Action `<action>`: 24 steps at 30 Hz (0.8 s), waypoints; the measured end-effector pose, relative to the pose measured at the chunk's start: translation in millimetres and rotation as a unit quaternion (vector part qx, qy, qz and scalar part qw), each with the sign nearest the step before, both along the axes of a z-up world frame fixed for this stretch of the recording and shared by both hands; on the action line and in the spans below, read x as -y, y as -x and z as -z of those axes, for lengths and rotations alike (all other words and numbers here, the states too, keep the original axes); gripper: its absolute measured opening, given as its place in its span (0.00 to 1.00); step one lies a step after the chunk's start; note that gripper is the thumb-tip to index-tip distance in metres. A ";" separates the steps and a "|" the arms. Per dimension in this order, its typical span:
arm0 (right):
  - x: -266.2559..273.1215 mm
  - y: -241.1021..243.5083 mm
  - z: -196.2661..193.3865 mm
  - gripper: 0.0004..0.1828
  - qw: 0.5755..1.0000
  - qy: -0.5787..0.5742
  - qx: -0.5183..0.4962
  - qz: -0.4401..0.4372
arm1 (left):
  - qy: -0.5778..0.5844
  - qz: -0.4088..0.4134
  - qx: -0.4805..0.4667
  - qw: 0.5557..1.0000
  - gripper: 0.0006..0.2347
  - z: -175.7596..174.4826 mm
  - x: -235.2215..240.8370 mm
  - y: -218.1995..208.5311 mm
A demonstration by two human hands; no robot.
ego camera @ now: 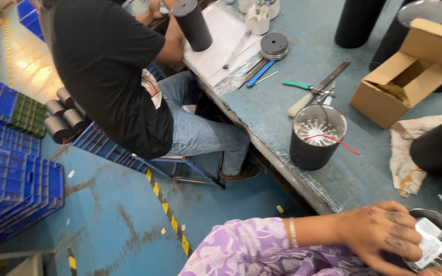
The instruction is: The person assembles lighting fixtures by inserting components into cylindrical housings, wiring them, and using a screwdriver to secure a small white component to the exterior of a housing.
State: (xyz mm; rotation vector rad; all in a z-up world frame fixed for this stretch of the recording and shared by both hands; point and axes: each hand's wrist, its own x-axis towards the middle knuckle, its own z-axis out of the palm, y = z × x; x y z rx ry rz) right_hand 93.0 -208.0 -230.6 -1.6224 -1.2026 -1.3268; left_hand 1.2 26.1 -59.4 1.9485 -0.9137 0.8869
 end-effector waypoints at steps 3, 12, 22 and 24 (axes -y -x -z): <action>3.2 0.2 -11.3 0.11 1.000 0.006 -0.005 0.009 | 0.091 0.018 -0.082 0.992 0.16 -31.3 -44.4 20.6; -7.7 18.1 -59.4 0.14 0.998 0.024 -0.058 -0.017 | 0.573 0.190 0.018 0.797 0.23 -125.2 -300.3 -81.5; -11.7 20.3 -84.1 0.21 0.996 0.056 -0.066 -0.022 | 0.652 0.169 0.052 0.738 0.33 -128.0 -411.1 -115.5; -12.7 25.2 -93.1 0.21 0.993 0.079 -0.085 -0.003 | 0.643 0.176 0.046 0.744 0.32 -124.1 -407.4 -109.2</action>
